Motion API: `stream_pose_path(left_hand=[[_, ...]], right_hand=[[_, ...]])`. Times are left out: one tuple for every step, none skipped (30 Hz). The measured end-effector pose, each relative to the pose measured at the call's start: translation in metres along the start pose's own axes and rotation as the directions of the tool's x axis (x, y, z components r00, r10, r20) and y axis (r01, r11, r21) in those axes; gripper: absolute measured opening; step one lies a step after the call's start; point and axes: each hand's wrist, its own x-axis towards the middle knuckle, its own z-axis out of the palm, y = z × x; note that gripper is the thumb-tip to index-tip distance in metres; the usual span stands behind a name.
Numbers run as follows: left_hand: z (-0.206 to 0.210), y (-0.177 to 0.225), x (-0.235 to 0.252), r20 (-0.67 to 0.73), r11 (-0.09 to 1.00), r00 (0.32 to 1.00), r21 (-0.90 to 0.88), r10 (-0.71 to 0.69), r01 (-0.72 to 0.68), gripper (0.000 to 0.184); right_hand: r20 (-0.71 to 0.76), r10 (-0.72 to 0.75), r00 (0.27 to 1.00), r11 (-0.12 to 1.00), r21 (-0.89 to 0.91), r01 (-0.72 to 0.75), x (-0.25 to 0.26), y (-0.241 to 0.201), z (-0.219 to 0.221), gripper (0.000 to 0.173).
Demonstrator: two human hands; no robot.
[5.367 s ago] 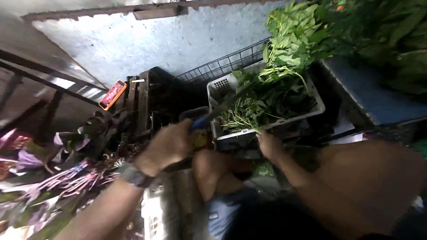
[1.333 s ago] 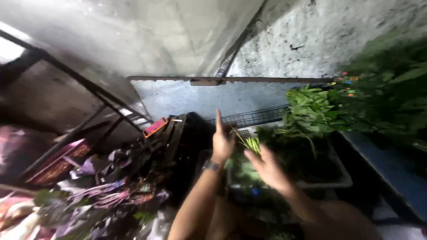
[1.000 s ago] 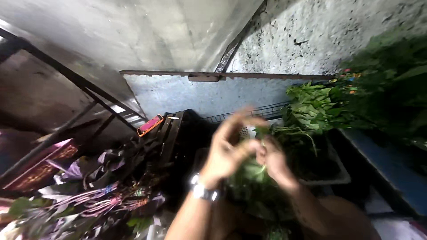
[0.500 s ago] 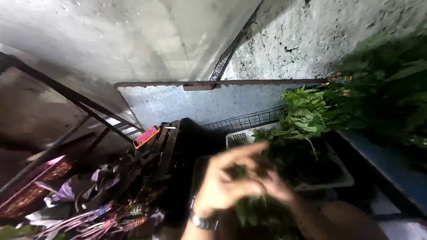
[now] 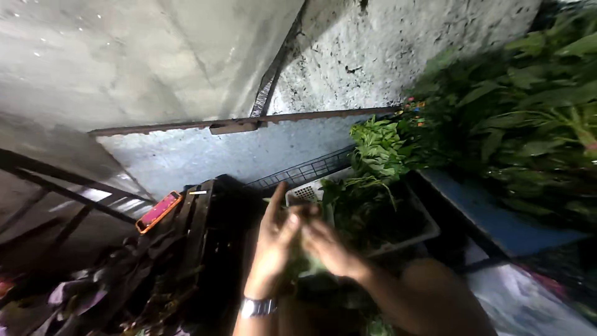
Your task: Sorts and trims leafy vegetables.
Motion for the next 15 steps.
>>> stream_pose_path(left_hand=[[0.001, 0.008, -0.003, 0.056, 0.991, 0.998, 0.123, 0.042, -0.049, 0.081], [0.003, 0.017, -0.008, 0.097, 0.973, 0.987, 0.182, 0.127, -0.143, 0.065], [0.005, 0.025, -0.011, 0.102, 0.958, 0.967, 0.15, 0.231, -0.245, 0.052], [0.008, 0.029, -0.012, 0.052, 0.943, 0.945, 0.069, 0.322, -0.325, 0.047], [0.009, 0.027, -0.011, -0.034, 0.932, 0.932, -0.01, 0.361, -0.361, 0.051], [0.01, 0.02, -0.008, -0.125, 0.931, 0.93, -0.078, 0.345, -0.356, 0.061], [0.009, 0.01, -0.003, -0.186, 0.948, 0.941, -0.098, 0.283, -0.304, 0.073], [0.01, -0.002, 0.004, -0.212, 0.973, 0.959, -0.089, 0.19, -0.213, 0.081], [0.012, -0.009, 0.008, -0.216, 0.992, 0.971, -0.057, 0.099, -0.114, 0.08], [0.012, -0.011, 0.01, -0.184, 0.998, 0.981, 0.002, 0.058, -0.058, 0.076], [0.009, -0.008, 0.009, -0.123, 0.996, 0.991, 0.079, 0.059, -0.049, 0.07], [0.006, -0.001, 0.006, -0.046, 0.988, 0.996, 0.142, 0.075, -0.068, 0.063], [0.003, 0.008, 0.001, 0.054, 0.977, 0.994, 0.185, 0.096, -0.104, 0.058], [-0.001, 0.018, -0.004, 0.183, 0.968, 0.977, 0.203, 0.112, -0.149, 0.056], [-0.004, 0.026, -0.005, 0.286, 0.965, 0.946, 0.16, 0.154, -0.206, 0.053]], right_hand=[[0.112, 0.093, 0.989, 0.995, -0.032, -0.09, 0.002, -0.001, -0.004, 0.033], [0.118, 0.145, 0.982, 0.989, 0.005, -0.147, 0.005, -0.002, -0.004, 0.028], [0.033, 0.16, 0.987, 0.984, 0.077, -0.162, 0.006, -0.004, -0.002, 0.03], [-0.092, 0.161, 0.983, 0.978, 0.147, -0.146, 0.009, -0.007, 0.0, 0.033], [-0.229, 0.145, 0.963, 0.977, 0.188, -0.102, 0.012, -0.011, 0.005, 0.034], [-0.34, 0.099, 0.935, 0.982, 0.185, -0.036, 0.014, -0.013, 0.012, 0.034], [-0.399, 0.033, 0.916, 0.993, 0.113, 0.014, 0.014, -0.015, 0.016, 0.035], [-0.392, -0.03, 0.919, 1.0, -0.017, 0.026, 0.011, -0.015, 0.015, 0.037], [-0.319, -0.053, 0.946, 0.989, -0.149, 0.005, 0.006, -0.015, 0.01, 0.039], [-0.2, -0.038, 0.979, 0.97, -0.241, -0.012, 0.002, -0.014, 0.005, 0.04], [-0.066, -0.005, 0.998, 0.959, -0.284, -0.014, 0.0, -0.014, 0.0, 0.04], [0.059, 0.051, 0.997, 0.96, -0.277, -0.033, -0.001, -0.015, -0.006, 0.039], [0.16, 0.125, 0.979, 0.971, -0.224, -0.088, -0.002, -0.019, -0.01, 0.037], [0.219, 0.191, 0.957, 0.977, -0.133, -0.164, -0.003, -0.022, -0.013, 0.035], [0.223, 0.236, 0.946, 0.971, -0.021, -0.238, -0.004, -0.025, -0.014, 0.031]])
